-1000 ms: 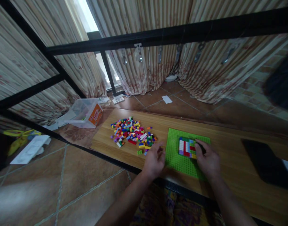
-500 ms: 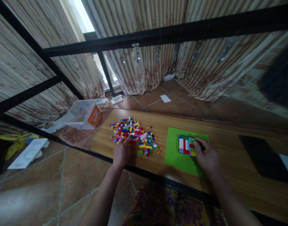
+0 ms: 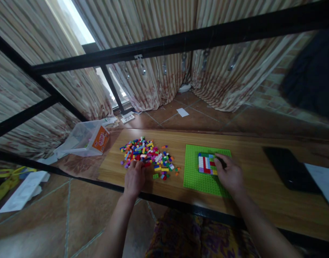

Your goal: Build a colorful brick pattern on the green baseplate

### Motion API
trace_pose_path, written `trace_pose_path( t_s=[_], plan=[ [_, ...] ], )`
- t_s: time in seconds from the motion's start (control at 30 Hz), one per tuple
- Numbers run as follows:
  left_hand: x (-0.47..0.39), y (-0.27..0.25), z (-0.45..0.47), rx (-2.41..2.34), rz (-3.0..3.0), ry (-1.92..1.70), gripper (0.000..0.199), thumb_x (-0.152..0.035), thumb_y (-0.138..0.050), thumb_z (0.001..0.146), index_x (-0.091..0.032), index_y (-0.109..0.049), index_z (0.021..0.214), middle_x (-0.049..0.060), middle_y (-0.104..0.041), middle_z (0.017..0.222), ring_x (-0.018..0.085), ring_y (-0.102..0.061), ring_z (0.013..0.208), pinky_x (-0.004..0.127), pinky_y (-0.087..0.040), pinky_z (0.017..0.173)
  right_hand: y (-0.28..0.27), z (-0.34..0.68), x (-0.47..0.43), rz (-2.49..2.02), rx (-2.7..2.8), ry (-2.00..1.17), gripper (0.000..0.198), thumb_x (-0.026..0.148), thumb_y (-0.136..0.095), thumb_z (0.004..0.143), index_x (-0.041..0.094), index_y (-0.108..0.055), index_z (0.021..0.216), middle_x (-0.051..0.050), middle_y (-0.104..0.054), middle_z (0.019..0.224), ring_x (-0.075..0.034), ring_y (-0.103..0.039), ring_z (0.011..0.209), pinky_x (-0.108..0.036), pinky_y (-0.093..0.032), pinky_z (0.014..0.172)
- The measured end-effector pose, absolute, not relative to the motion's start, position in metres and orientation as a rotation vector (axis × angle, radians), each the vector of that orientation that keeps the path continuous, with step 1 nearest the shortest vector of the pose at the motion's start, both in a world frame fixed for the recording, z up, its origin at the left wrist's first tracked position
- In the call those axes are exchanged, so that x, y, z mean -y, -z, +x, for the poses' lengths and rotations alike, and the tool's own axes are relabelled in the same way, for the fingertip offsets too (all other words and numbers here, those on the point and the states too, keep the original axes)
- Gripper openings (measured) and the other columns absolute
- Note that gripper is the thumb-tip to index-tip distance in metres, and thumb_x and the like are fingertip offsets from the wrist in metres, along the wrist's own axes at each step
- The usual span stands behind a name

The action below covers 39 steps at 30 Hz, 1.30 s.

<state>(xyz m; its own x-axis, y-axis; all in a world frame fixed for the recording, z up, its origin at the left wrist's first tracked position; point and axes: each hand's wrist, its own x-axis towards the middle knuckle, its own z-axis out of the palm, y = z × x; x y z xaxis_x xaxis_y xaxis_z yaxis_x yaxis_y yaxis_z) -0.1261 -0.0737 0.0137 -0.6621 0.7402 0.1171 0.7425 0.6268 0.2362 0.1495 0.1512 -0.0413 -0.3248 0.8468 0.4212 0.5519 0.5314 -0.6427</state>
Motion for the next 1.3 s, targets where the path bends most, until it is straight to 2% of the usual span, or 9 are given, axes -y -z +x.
trace_pose_path(
  t_s=[0.1, 0.2, 0.43, 0.6, 0.87, 1.03, 1.13, 1.3],
  plan=[
    [0.071, -0.02, -0.115, 2.756, -1.291, 0.585, 0.015, -0.021, -0.047, 0.089, -0.019, -0.059, 0.098, 0.009, -0.059, 0.105, 0.023, -0.061, 0.093, 0.033, -0.049, 0.074, 0.039, 0.148, -0.15, -1.125, 2.013, -0.514, 0.038, 0.045, -0.045, 0.088, 0.019, -0.067, 0.105, -0.01, -0.07, 0.103, -0.026, -0.062, 0.099, -0.044, -0.046, 0.092],
    [0.058, -0.027, -0.099, 2.682, -1.418, 0.777, 0.012, -0.02, -0.05, 0.087, -0.019, -0.057, 0.096, 0.007, -0.063, 0.095, 0.022, -0.062, 0.09, 0.033, -0.049, 0.076, 0.037, 0.146, -0.15, -1.117, 1.998, -0.525, 0.037, 0.043, -0.045, 0.088, 0.019, -0.067, 0.104, -0.011, -0.07, 0.103, -0.026, -0.062, 0.099, -0.044, -0.046, 0.092],
    [-0.024, -0.043, -0.049, 2.539, -1.947, 1.089, 0.013, -0.016, -0.052, 0.086, -0.022, -0.063, 0.092, 0.002, -0.069, 0.088, 0.017, -0.064, 0.083, 0.028, -0.049, 0.077, 0.033, 0.144, -0.148, -1.129, 1.968, -0.567, 0.034, 0.039, -0.046, 0.088, 0.02, -0.067, 0.106, -0.01, -0.069, 0.106, -0.025, -0.061, 0.101, -0.045, -0.046, 0.093],
    [-0.081, -0.034, -0.027, 2.476, -2.166, 0.974, 0.026, -0.015, -0.05, 0.087, -0.025, -0.068, 0.102, 0.002, -0.073, 0.1, 0.018, -0.067, 0.088, 0.028, -0.05, 0.083, 0.03, 0.142, -0.148, -1.139, 1.949, -0.586, 0.032, 0.038, -0.046, 0.088, 0.022, -0.068, 0.105, -0.009, -0.07, 0.104, -0.025, -0.061, 0.101, -0.044, -0.045, 0.093],
    [-0.107, -0.016, -0.025, 2.447, -2.224, 0.84, 0.032, -0.015, -0.048, 0.087, -0.027, -0.07, 0.106, 0.003, -0.074, 0.099, 0.02, -0.068, 0.092, 0.031, -0.05, 0.088, 0.025, 0.142, -0.148, -1.136, 1.938, -0.622, 0.033, 0.042, -0.047, 0.09, 0.023, -0.068, 0.106, -0.007, -0.07, 0.107, -0.024, -0.062, 0.102, -0.041, -0.045, 0.094],
    [-0.108, -0.015, -0.025, 2.436, -2.233, 0.849, 0.032, -0.014, -0.047, 0.087, -0.025, -0.071, 0.105, 0.004, -0.073, 0.101, 0.02, -0.068, 0.093, 0.03, -0.05, 0.089, 0.024, 0.14, -0.155, -1.11, 1.917, -0.694, 0.032, 0.043, -0.047, 0.09, 0.025, -0.072, 0.095, -0.004, -0.072, 0.099, -0.022, -0.064, 0.097, -0.039, -0.045, 0.092],
    [-0.11, -0.015, -0.024, 2.433, -2.238, 0.832, 0.032, -0.015, -0.047, 0.087, -0.026, -0.072, 0.104, 0.003, -0.074, 0.1, 0.019, -0.068, 0.093, 0.03, -0.05, 0.09, 0.022, 0.136, -0.165, -1.189, 1.915, -0.788, 0.033, 0.046, -0.047, 0.09, 0.026, -0.073, 0.086, -0.002, -0.074, 0.092, -0.021, -0.066, 0.089, -0.037, -0.048, 0.085],
    [-0.111, -0.016, -0.025, 2.431, -2.254, 0.747, 0.032, -0.015, -0.047, 0.087, -0.027, -0.072, 0.104, 0.001, -0.074, 0.1, 0.016, -0.068, 0.093, 0.026, -0.049, 0.089, 0.018, 0.129, -0.175, -1.376, 1.959, -0.803, 0.029, 0.047, -0.054, 0.085, 0.027, -0.075, 0.084, -0.002, -0.074, 0.092, -0.021, -0.066, 0.089, -0.034, -0.048, 0.081]
  ],
)
